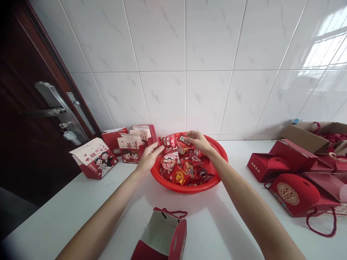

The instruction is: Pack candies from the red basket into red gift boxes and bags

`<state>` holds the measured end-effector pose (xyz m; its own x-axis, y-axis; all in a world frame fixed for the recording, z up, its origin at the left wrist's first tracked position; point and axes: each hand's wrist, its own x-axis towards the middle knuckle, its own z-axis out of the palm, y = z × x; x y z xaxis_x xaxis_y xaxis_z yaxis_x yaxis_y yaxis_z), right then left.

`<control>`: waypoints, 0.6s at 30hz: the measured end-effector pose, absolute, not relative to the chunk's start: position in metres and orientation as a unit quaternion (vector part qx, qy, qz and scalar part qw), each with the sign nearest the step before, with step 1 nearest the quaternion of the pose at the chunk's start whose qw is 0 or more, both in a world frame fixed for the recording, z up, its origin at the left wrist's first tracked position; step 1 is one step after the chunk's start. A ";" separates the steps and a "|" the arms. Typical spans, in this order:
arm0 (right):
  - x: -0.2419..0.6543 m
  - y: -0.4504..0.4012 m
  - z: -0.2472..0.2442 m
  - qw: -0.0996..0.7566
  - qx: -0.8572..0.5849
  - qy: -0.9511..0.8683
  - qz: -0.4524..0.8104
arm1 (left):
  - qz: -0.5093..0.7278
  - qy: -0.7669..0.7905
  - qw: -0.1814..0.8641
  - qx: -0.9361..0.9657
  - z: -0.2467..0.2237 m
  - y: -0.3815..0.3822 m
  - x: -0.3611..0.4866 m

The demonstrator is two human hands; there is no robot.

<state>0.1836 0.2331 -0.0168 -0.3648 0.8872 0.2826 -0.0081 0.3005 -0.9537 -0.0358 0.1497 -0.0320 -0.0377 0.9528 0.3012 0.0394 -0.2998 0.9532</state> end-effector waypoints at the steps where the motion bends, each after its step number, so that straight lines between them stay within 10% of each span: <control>1: 0.184 0.231 -0.013 0.473 -0.323 -0.655 0.494 | 0.569 0.436 0.398 0.572 -0.032 0.150 -0.036; 18: 0.178 0.163 0.010 0.438 -0.359 -0.671 0.478 | 0.506 0.439 0.360 0.649 -0.036 0.148 -0.037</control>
<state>0.1780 0.1629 0.0100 -0.3572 0.9013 0.2452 0.0639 0.2854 -0.9563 -0.0375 0.1478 -0.0355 0.1019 0.9346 0.3409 0.2048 -0.3551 0.9121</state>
